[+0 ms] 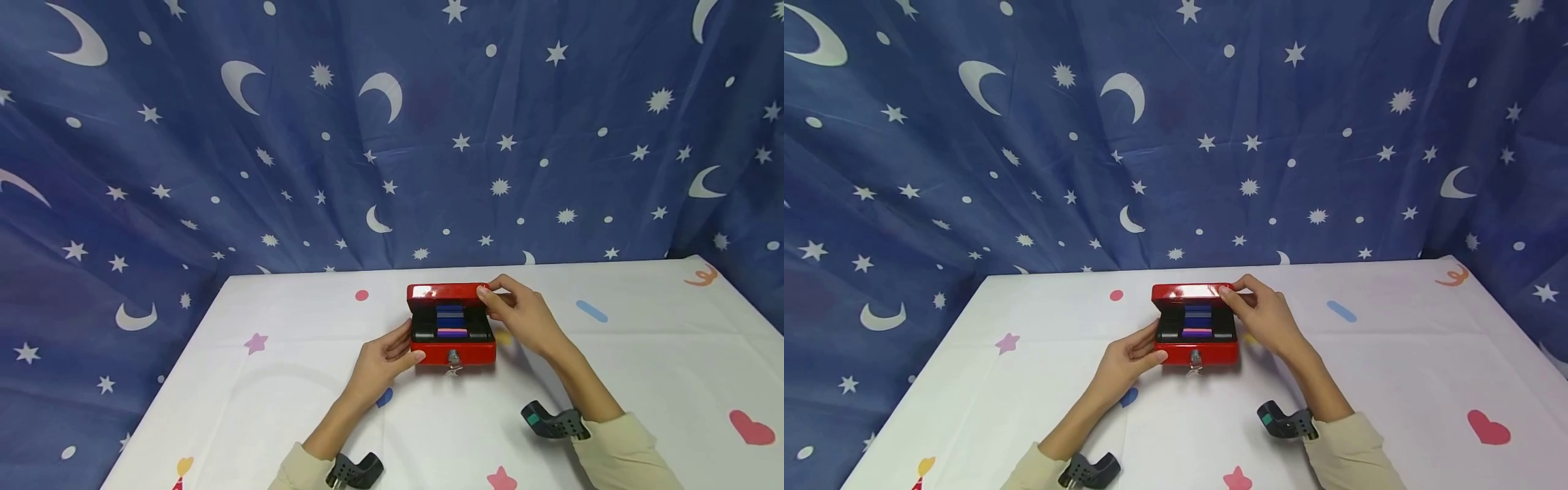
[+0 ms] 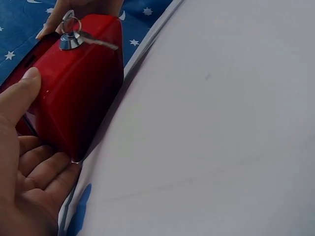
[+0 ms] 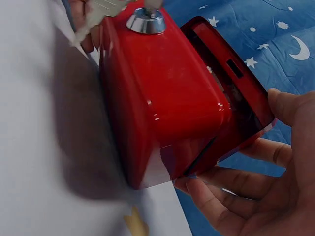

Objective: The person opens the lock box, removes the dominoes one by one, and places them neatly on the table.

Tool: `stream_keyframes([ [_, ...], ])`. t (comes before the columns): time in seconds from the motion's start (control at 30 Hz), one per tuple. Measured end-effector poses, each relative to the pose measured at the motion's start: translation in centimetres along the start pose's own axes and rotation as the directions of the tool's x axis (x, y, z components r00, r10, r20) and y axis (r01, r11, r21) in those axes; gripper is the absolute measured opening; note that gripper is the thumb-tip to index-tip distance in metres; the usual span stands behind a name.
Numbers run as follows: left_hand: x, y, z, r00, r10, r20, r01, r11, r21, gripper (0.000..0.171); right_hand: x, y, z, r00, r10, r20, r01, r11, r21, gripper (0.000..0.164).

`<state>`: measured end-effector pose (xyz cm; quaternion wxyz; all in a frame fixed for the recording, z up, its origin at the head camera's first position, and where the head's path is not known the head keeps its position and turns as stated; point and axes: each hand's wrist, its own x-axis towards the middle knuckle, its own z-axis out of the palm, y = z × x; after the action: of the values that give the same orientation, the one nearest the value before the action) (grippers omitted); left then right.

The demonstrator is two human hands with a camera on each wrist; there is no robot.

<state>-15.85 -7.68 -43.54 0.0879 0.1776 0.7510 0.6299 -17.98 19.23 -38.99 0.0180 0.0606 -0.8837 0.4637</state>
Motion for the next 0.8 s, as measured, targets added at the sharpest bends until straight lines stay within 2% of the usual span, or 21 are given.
stream_keyframes([
  [0.1, 0.2, -1.3, -0.1, 1.0, -0.006, 0.002, 0.006, 1.0, -0.002, 0.068, 0.1, 0.0, -0.1, 1.0, -0.002, -0.012, 0.002, 1.0, -0.005, 0.039],
  [0.2, 0.2, -1.8, -0.2, 1.0, 0.001, 0.012, -0.001, 1.0, -0.004, 0.071, 0.2, -0.1, -0.1, 1.0, -0.013, -0.024, 0.013, 1.0, -0.017, 0.04],
  [0.4, 0.0, -1.8, -0.4, 0.999, 0.019, 0.026, -0.019, 1.0, 0.022, 0.074, 0.2, -0.1, 0.0, 1.0, -0.001, -0.019, 0.0, 1.0, -0.029, 0.043],
  [0.6, -0.2, -1.7, -0.4, 0.999, 0.016, 0.034, -0.019, 0.996, 0.085, 0.076, 0.3, -0.3, 0.0, 0.999, 0.032, -0.024, -0.033, 0.998, -0.044, 0.049],
  [0.8, -0.5, -1.4, -0.6, 1.0, 0.001, 0.031, -0.006, 0.988, 0.154, 0.078, 0.5, -0.4, 0.4, 0.999, 0.025, -0.045, -0.027, 0.999, -0.047, 0.05],
])
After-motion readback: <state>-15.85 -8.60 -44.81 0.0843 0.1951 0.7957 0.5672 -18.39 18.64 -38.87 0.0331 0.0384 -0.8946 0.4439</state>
